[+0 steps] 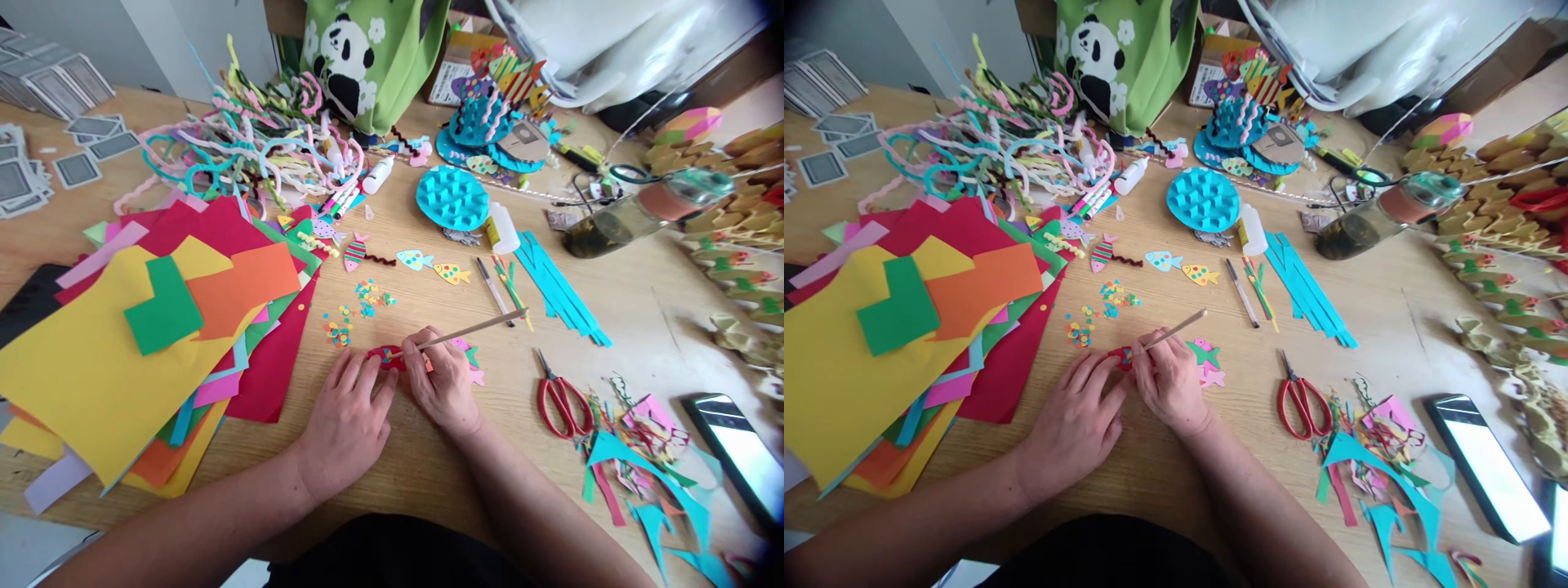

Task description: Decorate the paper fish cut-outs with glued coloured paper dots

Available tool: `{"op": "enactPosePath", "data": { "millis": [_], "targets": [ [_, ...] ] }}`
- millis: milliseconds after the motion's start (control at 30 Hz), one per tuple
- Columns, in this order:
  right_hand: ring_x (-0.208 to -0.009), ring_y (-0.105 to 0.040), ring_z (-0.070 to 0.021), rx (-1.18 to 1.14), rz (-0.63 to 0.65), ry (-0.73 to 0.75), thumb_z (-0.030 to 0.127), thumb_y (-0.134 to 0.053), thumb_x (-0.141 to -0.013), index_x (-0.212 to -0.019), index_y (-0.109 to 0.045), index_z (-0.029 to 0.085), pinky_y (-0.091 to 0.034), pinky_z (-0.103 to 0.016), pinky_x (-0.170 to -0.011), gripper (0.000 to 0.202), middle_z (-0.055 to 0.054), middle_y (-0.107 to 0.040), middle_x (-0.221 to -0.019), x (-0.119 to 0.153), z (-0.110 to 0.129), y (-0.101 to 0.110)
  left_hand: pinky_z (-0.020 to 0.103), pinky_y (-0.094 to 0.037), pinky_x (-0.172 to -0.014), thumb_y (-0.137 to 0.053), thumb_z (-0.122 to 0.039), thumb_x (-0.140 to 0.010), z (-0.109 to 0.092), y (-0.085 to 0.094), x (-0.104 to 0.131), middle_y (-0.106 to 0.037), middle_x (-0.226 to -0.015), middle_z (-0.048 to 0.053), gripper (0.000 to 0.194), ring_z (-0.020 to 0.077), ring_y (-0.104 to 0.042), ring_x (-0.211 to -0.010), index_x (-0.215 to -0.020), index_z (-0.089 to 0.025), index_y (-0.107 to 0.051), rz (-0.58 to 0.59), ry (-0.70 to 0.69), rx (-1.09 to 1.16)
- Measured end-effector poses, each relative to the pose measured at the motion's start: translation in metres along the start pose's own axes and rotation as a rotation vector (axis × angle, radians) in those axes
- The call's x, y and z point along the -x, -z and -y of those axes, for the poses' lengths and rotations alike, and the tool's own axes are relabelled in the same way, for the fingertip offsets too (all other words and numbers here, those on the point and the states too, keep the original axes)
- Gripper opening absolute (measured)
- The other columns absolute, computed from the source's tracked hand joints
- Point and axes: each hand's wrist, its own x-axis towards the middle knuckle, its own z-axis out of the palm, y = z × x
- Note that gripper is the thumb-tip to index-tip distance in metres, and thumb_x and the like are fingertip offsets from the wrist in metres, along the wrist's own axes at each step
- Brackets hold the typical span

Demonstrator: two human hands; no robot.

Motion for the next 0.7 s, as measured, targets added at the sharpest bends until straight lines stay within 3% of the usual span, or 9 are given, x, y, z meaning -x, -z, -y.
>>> {"op": "enactPosePath", "data": {
  "millis": [167,700],
  "targets": [
    [-0.059,-0.053,-0.0138,0.027,-0.067,0.018,0.014,-0.046,-0.094,-0.078,-0.052,0.021,-0.041,-0.028,-0.058,0.019,-0.001,-0.060,-0.067,0.0018,-0.0018,0.0020,0.050,-0.031,-0.113,-0.058,-0.021,-0.083,0.0001,0.0001,0.0001,-0.053,-0.132,0.018,0.051,0.0327,-0.043,-0.128,-0.133,-0.013,-0.056,-0.009,0.000,0.006],
    [-0.060,-0.052,-0.0141,-0.024,-0.043,0.013,0.014,-0.045,-0.094,-0.077,-0.051,0.022,-0.041,-0.027,-0.057,0.020,-0.001,-0.057,-0.067,0.0027,-0.0060,-0.0013,0.051,-0.032,-0.113,-0.057,-0.021,-0.083,0.0005,0.0005,0.0010,-0.052,-0.132,0.017,0.051,0.0323,-0.043,-0.127,-0.133,-0.013,-0.055,-0.013,-0.003,-0.004]
  ]
}}
